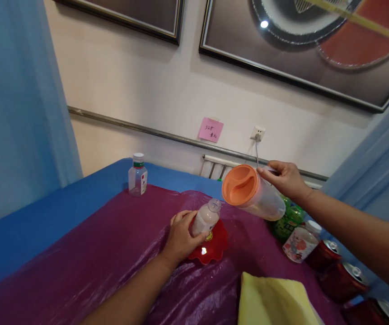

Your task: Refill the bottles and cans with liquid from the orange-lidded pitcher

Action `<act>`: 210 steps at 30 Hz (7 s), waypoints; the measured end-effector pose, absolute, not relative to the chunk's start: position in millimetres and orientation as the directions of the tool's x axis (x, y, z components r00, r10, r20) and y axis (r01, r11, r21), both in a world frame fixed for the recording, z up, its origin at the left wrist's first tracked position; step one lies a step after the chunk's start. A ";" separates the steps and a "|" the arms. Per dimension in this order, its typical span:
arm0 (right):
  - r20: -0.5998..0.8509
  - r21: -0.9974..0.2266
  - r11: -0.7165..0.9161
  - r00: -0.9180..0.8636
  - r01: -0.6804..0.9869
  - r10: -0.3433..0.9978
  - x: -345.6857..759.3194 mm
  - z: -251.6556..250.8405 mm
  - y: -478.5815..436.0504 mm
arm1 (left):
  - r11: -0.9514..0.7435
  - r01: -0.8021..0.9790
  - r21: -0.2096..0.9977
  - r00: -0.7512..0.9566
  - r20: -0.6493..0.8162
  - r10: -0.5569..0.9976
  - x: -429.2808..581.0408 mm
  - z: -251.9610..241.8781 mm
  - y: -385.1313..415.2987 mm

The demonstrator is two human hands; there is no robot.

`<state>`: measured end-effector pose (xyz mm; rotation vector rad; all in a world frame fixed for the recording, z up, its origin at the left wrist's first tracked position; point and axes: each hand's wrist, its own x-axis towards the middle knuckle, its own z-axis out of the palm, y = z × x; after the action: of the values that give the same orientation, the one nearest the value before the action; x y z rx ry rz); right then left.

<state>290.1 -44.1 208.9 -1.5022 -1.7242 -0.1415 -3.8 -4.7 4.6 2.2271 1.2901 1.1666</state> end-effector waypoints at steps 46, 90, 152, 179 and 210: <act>0.622 -0.100 0.301 -0.176 0.948 0.763 268.6 233.6 -49.1 | -0.554 0.536 0.636 0.276 0.488 0.828 -3.7 6.9 -9.1; 0.628 -0.028 0.317 -0.230 0.948 0.744 261.8 240.5 -55.2 | -0.552 0.514 0.657 0.280 0.480 0.832 -3.5 3.5 -9.3; 0.629 0.064 0.316 -0.284 0.946 0.723 256.7 240.7 -62.4 | -0.569 0.481 0.667 0.321 0.470 0.822 -3.3 0.0 -9.1; 0.680 -0.069 0.314 -0.186 0.947 0.710 271.4 205.6 -62.3 | -0.564 0.475 0.676 0.302 0.477 0.825 -4.7 1.8 -9.9; 0.666 0.002 0.342 -0.256 0.940 0.701 267.6 213.7 -61.0 | -0.566 0.469 0.678 0.310 0.474 0.824 -2.9 -3.3 -6.8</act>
<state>267.6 -61.0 213.7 -1.4281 -2.0412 -0.5462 -2.9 -6.8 -3.3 2.1672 1.1500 1.1566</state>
